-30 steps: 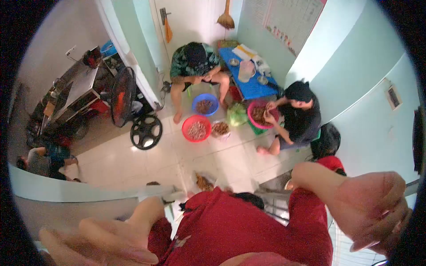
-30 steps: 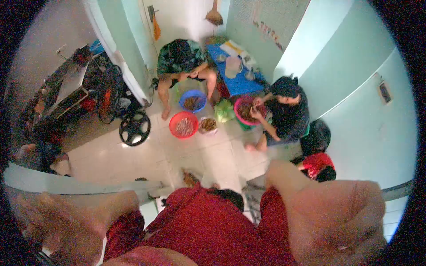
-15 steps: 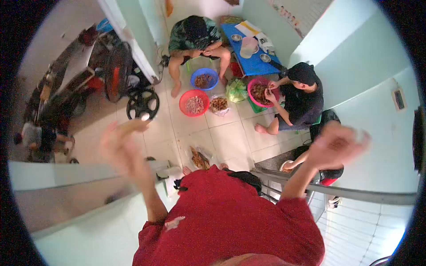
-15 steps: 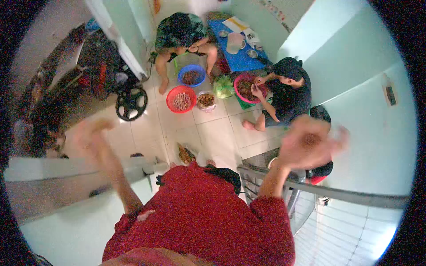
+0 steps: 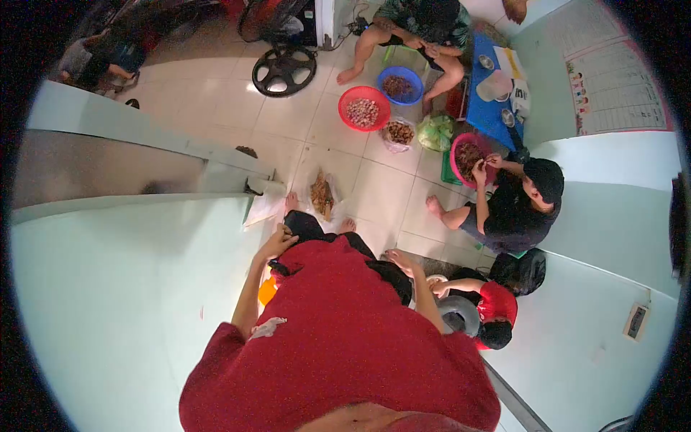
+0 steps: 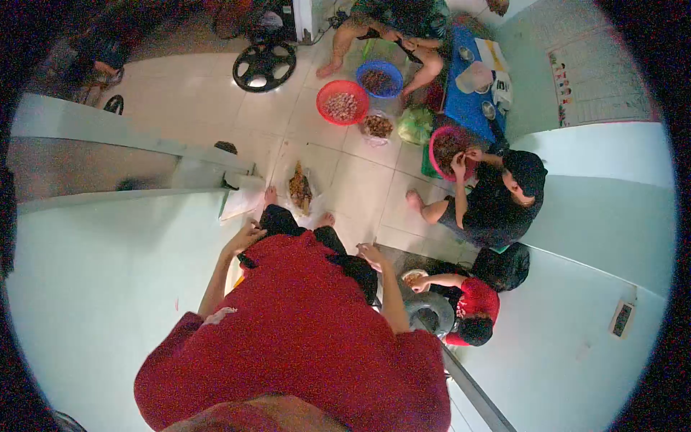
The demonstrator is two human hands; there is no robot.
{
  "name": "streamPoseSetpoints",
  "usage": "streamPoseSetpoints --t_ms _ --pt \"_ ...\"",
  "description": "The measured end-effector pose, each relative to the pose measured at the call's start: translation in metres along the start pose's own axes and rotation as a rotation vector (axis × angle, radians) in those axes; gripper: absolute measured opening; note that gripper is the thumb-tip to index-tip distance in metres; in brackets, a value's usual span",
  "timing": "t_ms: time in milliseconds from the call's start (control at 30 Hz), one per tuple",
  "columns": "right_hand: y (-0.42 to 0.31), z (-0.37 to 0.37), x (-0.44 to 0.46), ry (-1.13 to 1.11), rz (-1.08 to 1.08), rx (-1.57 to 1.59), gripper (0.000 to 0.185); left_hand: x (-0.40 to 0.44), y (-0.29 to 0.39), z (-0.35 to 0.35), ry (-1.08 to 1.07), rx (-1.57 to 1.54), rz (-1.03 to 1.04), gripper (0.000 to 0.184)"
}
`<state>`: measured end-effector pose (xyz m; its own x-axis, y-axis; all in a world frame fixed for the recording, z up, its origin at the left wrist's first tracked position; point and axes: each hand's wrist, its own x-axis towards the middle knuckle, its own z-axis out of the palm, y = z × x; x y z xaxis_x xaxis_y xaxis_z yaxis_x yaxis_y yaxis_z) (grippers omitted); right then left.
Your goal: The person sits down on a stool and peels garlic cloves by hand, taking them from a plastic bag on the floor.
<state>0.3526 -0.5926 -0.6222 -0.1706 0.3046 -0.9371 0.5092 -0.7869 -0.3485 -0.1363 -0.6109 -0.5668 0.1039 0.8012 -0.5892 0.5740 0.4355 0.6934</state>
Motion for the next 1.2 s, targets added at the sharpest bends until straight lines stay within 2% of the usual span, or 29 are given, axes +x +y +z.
streamPoseSetpoints --t_ms 67,100,133,167,200,233,267,300,333,367,400,467,500,567,600,667,700,733,767,800,867,900,933,1000,1033,1100,1133,1167,1200 --pt "0.031 0.003 0.043 -0.138 -0.129 0.043 0.054 -0.041 0.035 -0.025 -0.150 -0.683 -0.069 0.033" --pt "0.063 -0.007 0.090 -0.262 -0.243 -0.139 0.059 -0.046 0.026 -0.020 -0.154 -0.681 -0.073 0.033" --pt "0.042 0.003 0.080 -0.261 -0.246 -0.133 0.059 -0.047 0.006 -0.015 -0.139 -0.711 -0.096 0.028" --pt "0.009 0.017 0.061 -0.266 -0.058 -0.260 0.059 -0.047 -0.008 -0.017 -0.123 -0.737 -0.117 0.024" --pt "-0.024 0.033 0.043 -0.269 0.130 -0.380 0.059 -0.050 0.005 -0.021 -0.036 -0.773 -0.146 0.028" --pt "-0.033 0.043 0.046 -0.267 0.122 -0.358 0.059 -0.040 -0.004 -0.020 0.028 -0.612 -0.172 0.032" --pt "-0.028 0.046 0.061 -0.232 -0.050 -0.377 0.053 -0.027 -0.015 -0.022 0.086 -0.447 -0.191 0.036" --pt "-0.017 0.048 0.076 -0.189 -0.216 -0.392 0.048 -0.021 -0.007 -0.031 0.219 -0.088 -0.073 0.042" --pt "-0.008 0.054 0.082 -0.138 -0.375 -0.403 0.042 -0.011 -0.008 -0.042 0.192 -0.067 -0.058 0.042" --pt "-0.011 0.059 0.085 -0.145 -0.400 -0.207 0.037 0.001 -0.011 -0.052 0.170 0.032 -0.073 0.044" --pt "-0.002 0.064 0.096 -0.260 -0.496 0.042 0.042 0.009 -0.013 -0.063 0.146 0.131 -0.085 0.046" --pt "-0.059 0.082 0.016 -0.272 -0.252 0.227 0.043 0.027 -0.023 -0.089 0.117 0.140 -0.013 0.048" --pt "-0.059 0.095 0.009 -0.257 -0.247 0.258 0.043 0.037 -0.033 -0.100 0.097 0.135 0.003 0.048" --pt "-0.060 0.108 -0.007 -0.176 -0.533 0.284 0.040 0.057 -0.049 -0.116 0.042 0.224 -0.001 0.046" --pt "-0.063 0.114 -0.011 -0.168 -0.519 0.299 0.040 0.068 -0.056 -0.119 0.021 0.227 -0.002 0.046" --pt "-0.072 0.136 -0.022 -0.058 -0.404 0.369 0.038 0.081 -0.064 -0.117 -0.075 0.576 -0.007 0.048" --pt "-0.066 0.157 -0.021 -0.070 -0.369 0.389 0.038 0.086 -0.078 -0.111 -0.115 0.646 0.086 0.050" --pt "-0.064 0.177 -0.014 0.055 -0.278 0.364 0.036 0.097 -0.092 -0.105 -0.153 0.714 0.182 0.053" --pt "-0.060 0.196 -0.008 0.176 -0.187 0.326 0.036 0.106 -0.111 -0.095 -0.124 0.702 0.218 0.057" --pt "-0.055 0.212 -0.006 0.159 -0.159 0.327 0.036 0.112 -0.126 -0.084 -0.090 0.685 0.251 0.062" --pt "-0.018 0.218 -0.004 0.338 -0.102 0.475 0.039 0.110 -0.128 -0.053 -0.091 0.806 0.063 0.072" --pt "0.010 0.209 -0.003 0.274 -0.047 0.473 0.040 0.109 -0.127 -0.038 -0.190 0.724 -0.086 0.081" --pt "0.027 0.206 0.002 0.301 0.030 0.425 0.038 0.109 -0.141 -0.019 -0.177 0.586 -0.126 0.088" --pt "0.128 0.204 0.047 0.478 -0.211 -0.226 0.040 0.108 -0.158 0.015 -0.170 0.488 -0.070 0.092" --pt "0.131 0.206 0.050 0.369 0.020 -0.245 0.040 0.119 -0.161 0.023 -0.183 0.487 -0.097 0.092" --pt "0.135 0.209 0.050 0.400 0.081 -0.486 0.042 0.127 -0.154 0.045 -0.023 0.690 -0.137 0.091" --pt "0.108 0.199 0.047 0.422 0.098 -0.695 0.043 0.132 -0.159 0.049 -0.046 0.703 -0.151 0.091" --pt "0.107 0.187 0.067 0.404 0.098 -0.693 0.043 0.154 -0.162 0.062 0.052 0.701 -0.147 0.090" --pt "0.096 0.178 0.093 0.522 0.149 -0.526 0.046 0.190 -0.161 0.062 0.146 0.700 -0.129 0.089"
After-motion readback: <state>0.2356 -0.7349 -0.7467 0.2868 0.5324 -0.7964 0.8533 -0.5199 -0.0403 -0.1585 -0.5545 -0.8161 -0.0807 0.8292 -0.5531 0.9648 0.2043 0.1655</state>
